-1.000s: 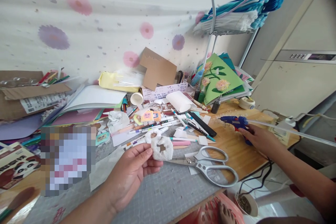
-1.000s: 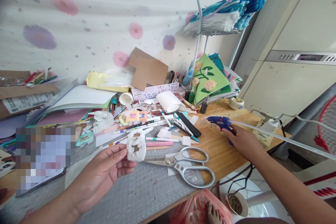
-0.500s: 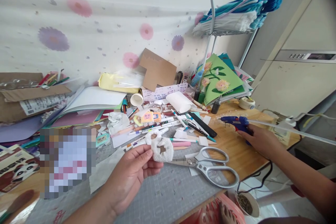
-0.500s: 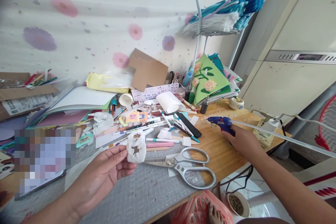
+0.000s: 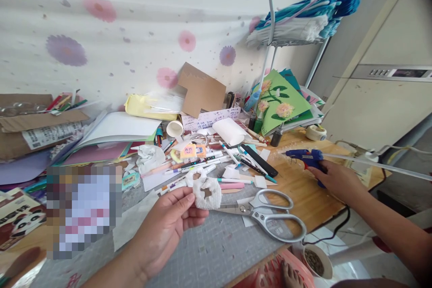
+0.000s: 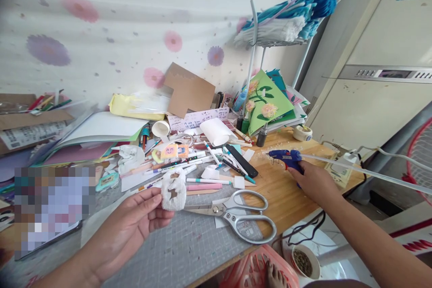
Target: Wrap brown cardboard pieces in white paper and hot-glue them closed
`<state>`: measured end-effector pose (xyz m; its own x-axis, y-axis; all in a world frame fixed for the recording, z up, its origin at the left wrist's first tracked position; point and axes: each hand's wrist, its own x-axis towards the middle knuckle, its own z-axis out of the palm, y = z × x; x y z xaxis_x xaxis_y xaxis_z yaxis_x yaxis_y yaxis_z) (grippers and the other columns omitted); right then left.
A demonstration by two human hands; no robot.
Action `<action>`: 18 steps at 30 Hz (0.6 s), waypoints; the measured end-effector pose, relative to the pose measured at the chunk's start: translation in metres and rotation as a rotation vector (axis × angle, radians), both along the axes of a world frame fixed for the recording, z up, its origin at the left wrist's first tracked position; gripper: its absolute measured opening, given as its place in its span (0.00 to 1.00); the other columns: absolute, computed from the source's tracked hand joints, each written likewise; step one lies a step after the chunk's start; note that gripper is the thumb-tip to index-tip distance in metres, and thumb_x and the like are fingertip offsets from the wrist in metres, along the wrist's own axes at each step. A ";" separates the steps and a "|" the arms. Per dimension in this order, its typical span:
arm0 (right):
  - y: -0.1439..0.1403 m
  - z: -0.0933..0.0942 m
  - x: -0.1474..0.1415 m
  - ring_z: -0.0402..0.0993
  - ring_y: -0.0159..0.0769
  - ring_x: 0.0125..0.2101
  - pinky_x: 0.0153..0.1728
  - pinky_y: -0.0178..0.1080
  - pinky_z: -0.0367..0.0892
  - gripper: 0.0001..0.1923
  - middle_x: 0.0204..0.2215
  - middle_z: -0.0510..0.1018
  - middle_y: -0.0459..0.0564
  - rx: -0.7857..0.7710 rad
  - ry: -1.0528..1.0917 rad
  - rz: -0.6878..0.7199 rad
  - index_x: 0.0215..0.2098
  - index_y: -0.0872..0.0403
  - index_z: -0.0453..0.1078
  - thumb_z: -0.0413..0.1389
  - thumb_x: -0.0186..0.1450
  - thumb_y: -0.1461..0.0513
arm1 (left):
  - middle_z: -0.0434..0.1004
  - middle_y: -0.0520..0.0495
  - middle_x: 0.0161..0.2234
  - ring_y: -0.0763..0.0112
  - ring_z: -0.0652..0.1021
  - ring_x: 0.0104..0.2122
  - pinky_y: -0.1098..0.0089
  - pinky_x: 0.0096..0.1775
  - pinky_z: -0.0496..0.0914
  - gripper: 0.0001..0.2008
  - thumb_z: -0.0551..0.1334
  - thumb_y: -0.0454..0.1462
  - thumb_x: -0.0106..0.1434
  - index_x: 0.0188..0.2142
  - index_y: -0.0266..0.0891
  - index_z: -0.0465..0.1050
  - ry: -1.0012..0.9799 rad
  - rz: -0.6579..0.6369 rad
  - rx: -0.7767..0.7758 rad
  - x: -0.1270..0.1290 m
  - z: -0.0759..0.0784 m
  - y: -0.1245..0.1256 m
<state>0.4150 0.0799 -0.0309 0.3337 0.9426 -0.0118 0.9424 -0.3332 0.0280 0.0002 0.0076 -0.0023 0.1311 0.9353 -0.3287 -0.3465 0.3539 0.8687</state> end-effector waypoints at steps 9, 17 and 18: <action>0.001 0.000 -0.002 0.73 0.36 0.38 0.38 0.44 0.70 0.15 0.42 0.74 0.50 -0.007 0.015 0.011 0.47 0.56 0.66 0.51 0.66 0.57 | 0.78 0.48 0.28 0.70 0.78 0.27 0.69 0.32 0.72 0.05 0.65 0.35 0.55 0.33 0.37 0.73 0.005 0.015 -0.016 0.001 0.001 0.000; 0.005 0.000 -0.004 0.73 0.36 0.39 0.39 0.44 0.70 0.15 0.43 0.73 0.51 -0.014 -0.013 0.030 0.47 0.56 0.66 0.51 0.66 0.57 | 0.79 0.48 0.28 0.70 0.78 0.27 0.70 0.31 0.71 0.06 0.65 0.36 0.56 0.33 0.37 0.73 0.007 0.014 -0.015 0.000 0.000 -0.001; 0.006 0.000 -0.004 0.73 0.36 0.39 0.39 0.44 0.70 0.15 0.43 0.73 0.51 -0.021 -0.015 0.032 0.47 0.56 0.66 0.51 0.66 0.57 | 0.79 0.48 0.28 0.70 0.78 0.27 0.70 0.31 0.71 0.06 0.65 0.36 0.56 0.33 0.37 0.73 0.008 0.013 -0.015 0.000 0.000 -0.001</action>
